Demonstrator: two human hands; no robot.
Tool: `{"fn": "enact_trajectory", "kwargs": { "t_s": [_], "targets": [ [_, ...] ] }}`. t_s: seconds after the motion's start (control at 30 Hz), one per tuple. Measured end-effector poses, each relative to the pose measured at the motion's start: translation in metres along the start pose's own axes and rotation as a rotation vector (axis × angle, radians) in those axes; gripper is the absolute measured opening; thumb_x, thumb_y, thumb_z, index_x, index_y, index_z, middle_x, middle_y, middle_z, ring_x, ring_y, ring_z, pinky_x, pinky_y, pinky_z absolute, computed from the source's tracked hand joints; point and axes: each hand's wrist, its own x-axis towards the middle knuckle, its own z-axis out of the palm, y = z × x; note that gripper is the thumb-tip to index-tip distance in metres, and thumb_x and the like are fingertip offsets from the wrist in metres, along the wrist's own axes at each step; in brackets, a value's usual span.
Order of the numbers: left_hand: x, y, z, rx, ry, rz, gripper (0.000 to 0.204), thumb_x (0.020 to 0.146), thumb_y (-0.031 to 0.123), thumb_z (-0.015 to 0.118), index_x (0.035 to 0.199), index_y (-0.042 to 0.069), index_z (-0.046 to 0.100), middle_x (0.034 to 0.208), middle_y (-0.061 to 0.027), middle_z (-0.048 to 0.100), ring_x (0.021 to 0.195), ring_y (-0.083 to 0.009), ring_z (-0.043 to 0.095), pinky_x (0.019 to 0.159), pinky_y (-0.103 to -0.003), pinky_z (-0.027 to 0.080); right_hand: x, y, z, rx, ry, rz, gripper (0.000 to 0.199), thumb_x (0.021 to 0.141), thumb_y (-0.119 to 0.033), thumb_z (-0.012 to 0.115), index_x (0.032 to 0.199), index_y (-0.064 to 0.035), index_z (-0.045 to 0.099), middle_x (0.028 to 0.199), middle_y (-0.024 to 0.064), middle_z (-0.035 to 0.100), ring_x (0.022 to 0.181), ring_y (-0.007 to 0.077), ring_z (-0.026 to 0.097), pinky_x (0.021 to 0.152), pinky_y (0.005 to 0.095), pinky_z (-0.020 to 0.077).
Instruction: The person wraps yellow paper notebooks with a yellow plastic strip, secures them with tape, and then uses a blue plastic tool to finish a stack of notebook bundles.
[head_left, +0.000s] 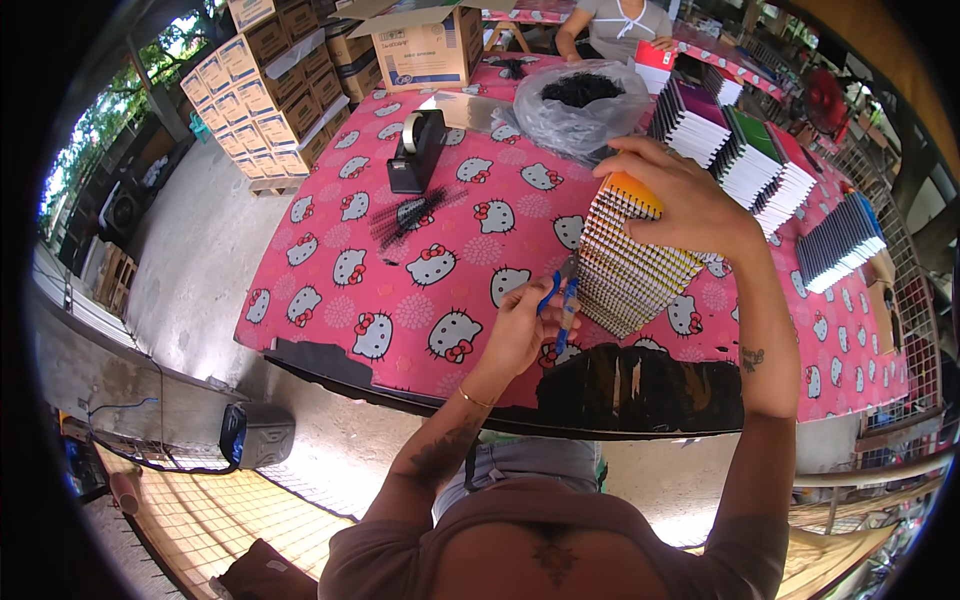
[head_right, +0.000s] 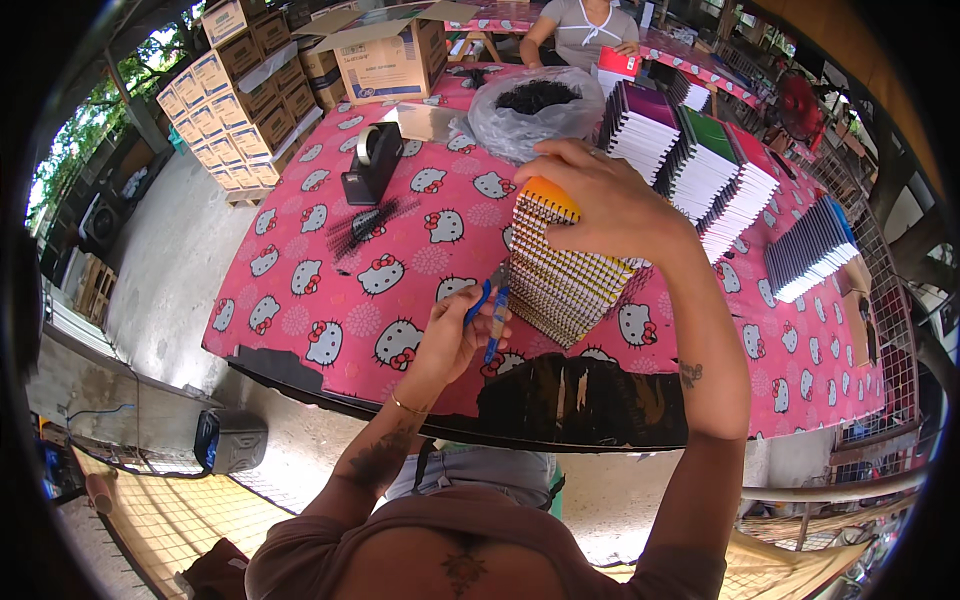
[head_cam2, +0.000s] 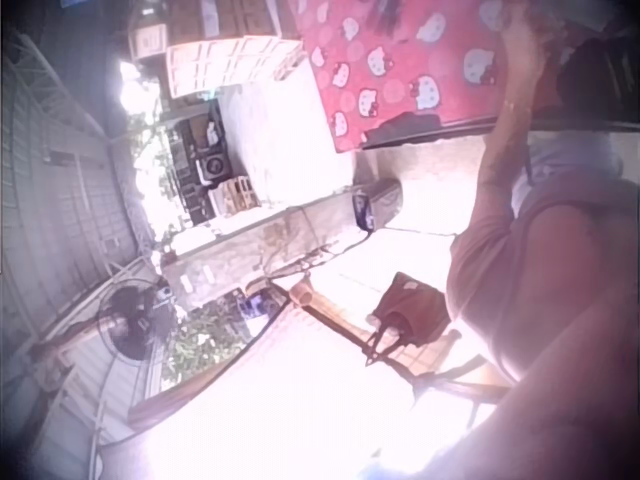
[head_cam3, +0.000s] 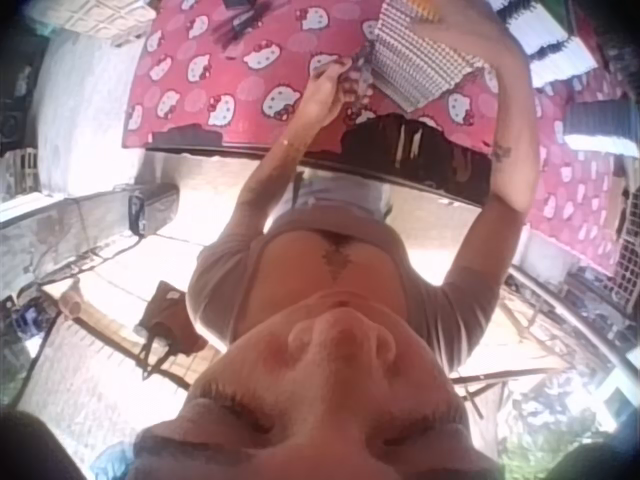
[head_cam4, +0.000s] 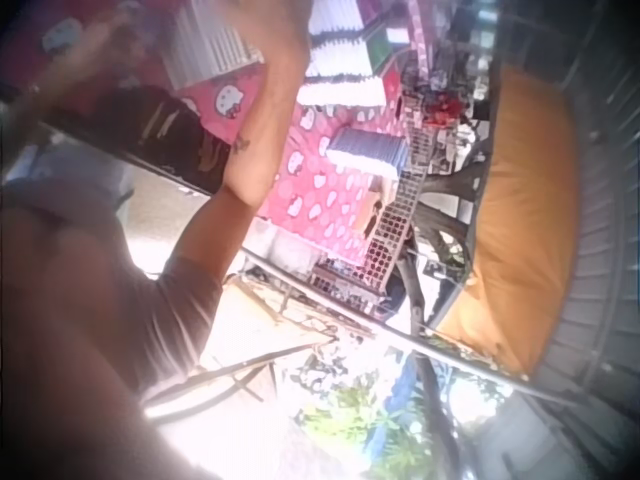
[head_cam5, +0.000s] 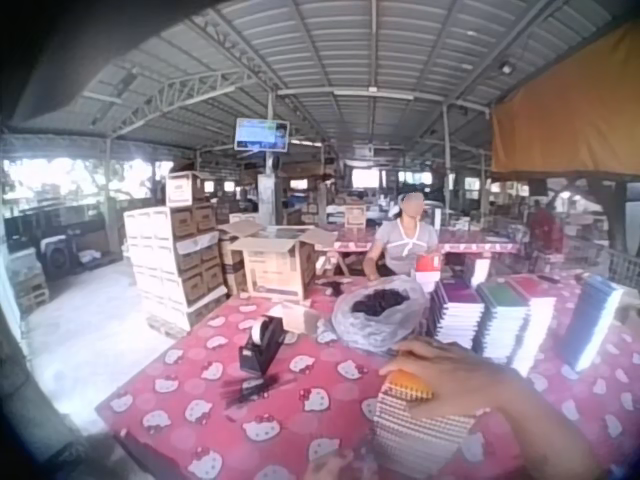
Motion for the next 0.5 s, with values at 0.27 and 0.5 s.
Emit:
{"fn": "enact_trajectory", "kwargs": {
  "t_s": [0.27, 0.5],
  "targets": [
    [-0.0022, 0.0035, 0.0068, -0.1, -0.059, -0.03, 0.038, 0.102, 0.031, 0.044, 0.119, -0.002, 0.053, 0.099, -0.0201, 0.068, 0.08, -0.0292, 0.071, 0.073, -0.043, 0.061, 0.0004, -0.0007, -0.0007, 0.006, -0.009, 0.0, 0.063, 0.072, -0.024, 0.073, 0.132, -0.017, 0.053, 0.148, 0.0141, 0.041, 0.136, 0.0347, 0.041, 0.11, 0.0453, 0.0331],
    [-0.0008, 0.0024, 0.0041, -0.084, -0.032, -0.036, 0.036, 0.101, 0.03, 0.048, 0.117, -0.002, 0.054, 0.097, -0.0189, 0.067, 0.08, -0.0284, 0.071, 0.072, -0.042, 0.061, 0.0004, 0.0003, -0.0011, 0.008, -0.011, -0.009, 0.064, 0.072, -0.024, 0.073, 0.132, -0.0165, 0.053, 0.148, 0.014, 0.041, 0.136, 0.0345, 0.041, 0.11, 0.0451, 0.0332]
  ]
}}
